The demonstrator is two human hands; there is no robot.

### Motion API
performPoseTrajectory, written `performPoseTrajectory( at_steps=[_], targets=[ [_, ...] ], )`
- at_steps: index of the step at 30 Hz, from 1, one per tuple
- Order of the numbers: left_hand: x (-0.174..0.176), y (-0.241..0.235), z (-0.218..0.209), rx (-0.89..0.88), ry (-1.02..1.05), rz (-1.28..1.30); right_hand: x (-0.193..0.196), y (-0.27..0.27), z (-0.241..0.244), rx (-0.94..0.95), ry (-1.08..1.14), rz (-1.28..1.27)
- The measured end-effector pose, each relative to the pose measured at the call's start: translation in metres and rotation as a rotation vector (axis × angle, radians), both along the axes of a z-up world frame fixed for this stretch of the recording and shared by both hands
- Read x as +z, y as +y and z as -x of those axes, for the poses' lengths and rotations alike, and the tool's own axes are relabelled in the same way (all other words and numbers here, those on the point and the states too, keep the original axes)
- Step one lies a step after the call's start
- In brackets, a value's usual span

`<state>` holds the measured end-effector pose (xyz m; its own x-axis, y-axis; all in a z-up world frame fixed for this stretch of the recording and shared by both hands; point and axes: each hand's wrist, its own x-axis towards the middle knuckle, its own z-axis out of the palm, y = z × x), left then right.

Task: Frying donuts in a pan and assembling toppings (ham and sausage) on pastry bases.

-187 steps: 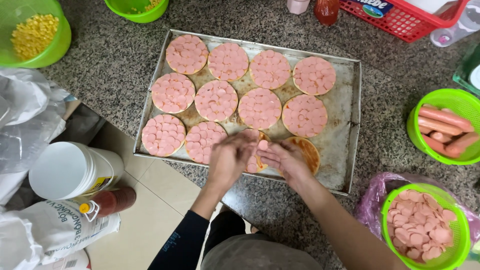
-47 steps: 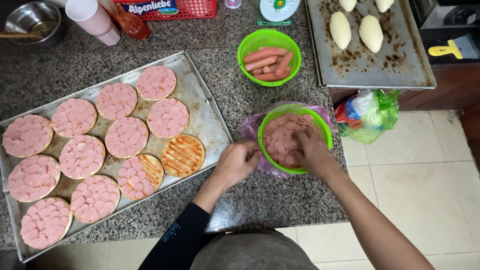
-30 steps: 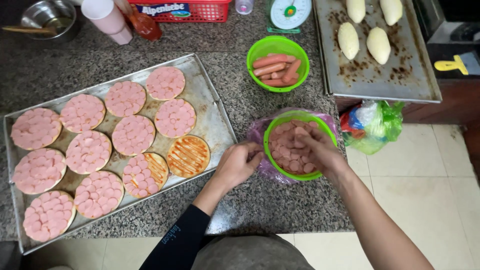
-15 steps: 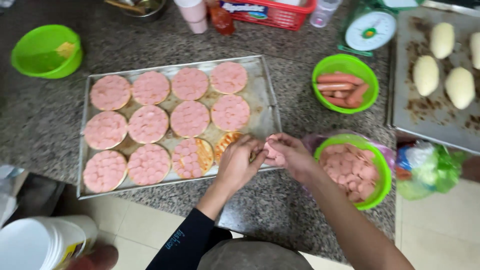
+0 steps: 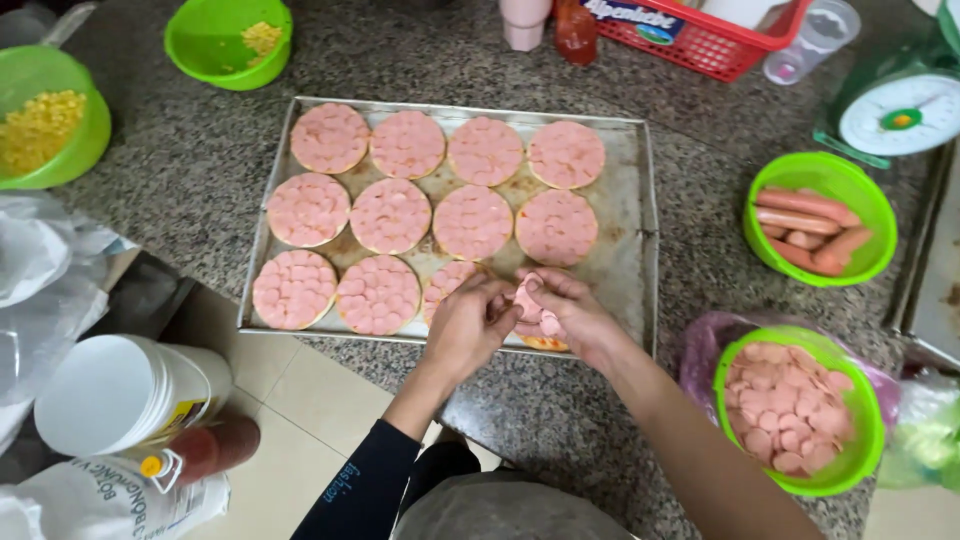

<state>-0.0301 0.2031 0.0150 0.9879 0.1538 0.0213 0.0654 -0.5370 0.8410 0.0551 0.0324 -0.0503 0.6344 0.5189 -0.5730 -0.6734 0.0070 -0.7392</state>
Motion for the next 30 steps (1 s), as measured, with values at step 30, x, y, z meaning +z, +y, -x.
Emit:
performPoseTrajectory(
  at_steps=[30],
  targets=[
    [-0.071,0.070,0.009,0.231,0.089,-0.192,-0.029,0.033,-0.005,0.028,0.032,0.089]
  ],
)
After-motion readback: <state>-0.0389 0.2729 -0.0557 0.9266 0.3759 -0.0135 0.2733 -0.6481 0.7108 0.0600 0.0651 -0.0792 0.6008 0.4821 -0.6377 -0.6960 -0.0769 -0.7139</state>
